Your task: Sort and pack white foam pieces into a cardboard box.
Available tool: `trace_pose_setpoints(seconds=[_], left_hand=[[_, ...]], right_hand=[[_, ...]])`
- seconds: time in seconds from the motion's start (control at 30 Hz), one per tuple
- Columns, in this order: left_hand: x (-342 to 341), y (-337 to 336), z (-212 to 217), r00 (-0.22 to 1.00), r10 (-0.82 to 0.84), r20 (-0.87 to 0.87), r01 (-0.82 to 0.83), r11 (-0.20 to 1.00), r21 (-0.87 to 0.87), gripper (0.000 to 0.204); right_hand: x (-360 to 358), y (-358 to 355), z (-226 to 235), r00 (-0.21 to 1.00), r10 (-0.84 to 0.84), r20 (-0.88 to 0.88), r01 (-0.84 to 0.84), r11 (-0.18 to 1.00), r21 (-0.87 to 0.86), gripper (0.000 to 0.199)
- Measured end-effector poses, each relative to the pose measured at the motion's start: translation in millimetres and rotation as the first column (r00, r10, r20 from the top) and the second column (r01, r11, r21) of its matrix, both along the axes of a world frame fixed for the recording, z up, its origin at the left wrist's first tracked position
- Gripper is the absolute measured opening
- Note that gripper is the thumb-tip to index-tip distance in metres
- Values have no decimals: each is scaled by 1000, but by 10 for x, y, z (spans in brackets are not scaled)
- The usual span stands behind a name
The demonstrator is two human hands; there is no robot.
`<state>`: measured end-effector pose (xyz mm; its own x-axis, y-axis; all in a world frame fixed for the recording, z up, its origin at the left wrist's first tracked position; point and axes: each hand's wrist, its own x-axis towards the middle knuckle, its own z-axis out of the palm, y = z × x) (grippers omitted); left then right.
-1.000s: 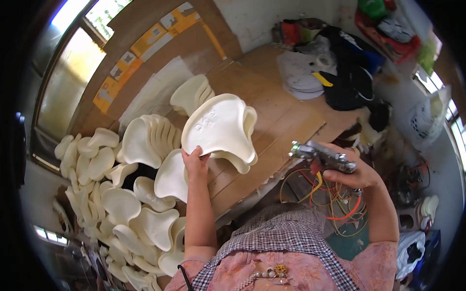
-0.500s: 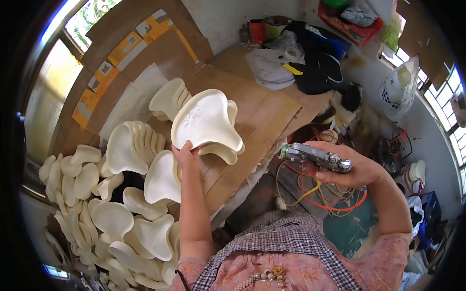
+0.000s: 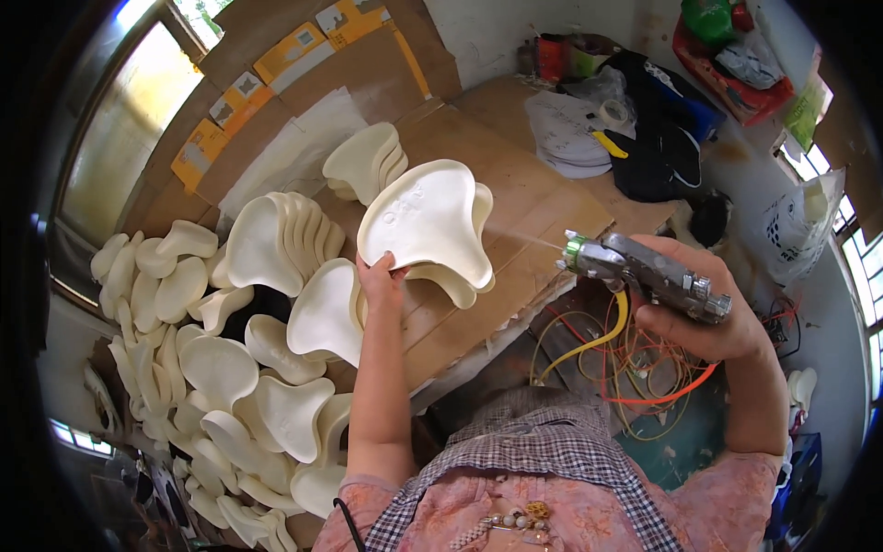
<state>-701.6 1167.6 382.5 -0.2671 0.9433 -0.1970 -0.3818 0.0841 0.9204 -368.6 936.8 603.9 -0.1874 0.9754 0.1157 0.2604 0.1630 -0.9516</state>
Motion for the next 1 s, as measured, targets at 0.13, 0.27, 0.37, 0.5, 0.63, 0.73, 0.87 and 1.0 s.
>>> trace_pose_setpoints(seconds=[0.13, 0.27, 0.37, 0.5, 0.63, 0.73, 0.87, 1.0], left_hand=[[26, -2, 31, 994, 32, 101, -31, 999, -16, 43], [-392, 285, -233, 803, 85, 589, -37, 995, -93, 40], [-603, 467, -175, 871, 48, 488, -26, 998, -51, 46], [-534, 598, -109, 887, 60, 457, 10, 989, -149, 54], [-366, 579, -119, 896, -42, 443, 109, 986, -127, 53], [-455, 646, -248, 908, 9, 420, 72, 982, -177, 51], [-417, 709, -175, 804, -14, 595, 95, 990, -104, 50], [-477, 680, -206, 819, -48, 572, 105, 992, -67, 48]], right_hand=[[222, -58, -37, 977, 99, 191, -108, 994, 33, 54], [243, -81, 25, 967, 166, 196, -151, 985, -88, 56], [194, -37, 39, 919, 223, 324, -204, 975, -92, 53], [70, 63, 65, 908, 261, 328, -227, 964, -137, 46], [40, 120, 51, 946, 117, 301, -138, 989, 48, 47], [-43, 106, 188, 998, -6, 61, 8, 999, -36, 47], [184, 126, -92, 941, 11, 337, -93, 969, 228, 54], [188, 108, -73, 947, 136, 290, -157, 986, 53, 55]])
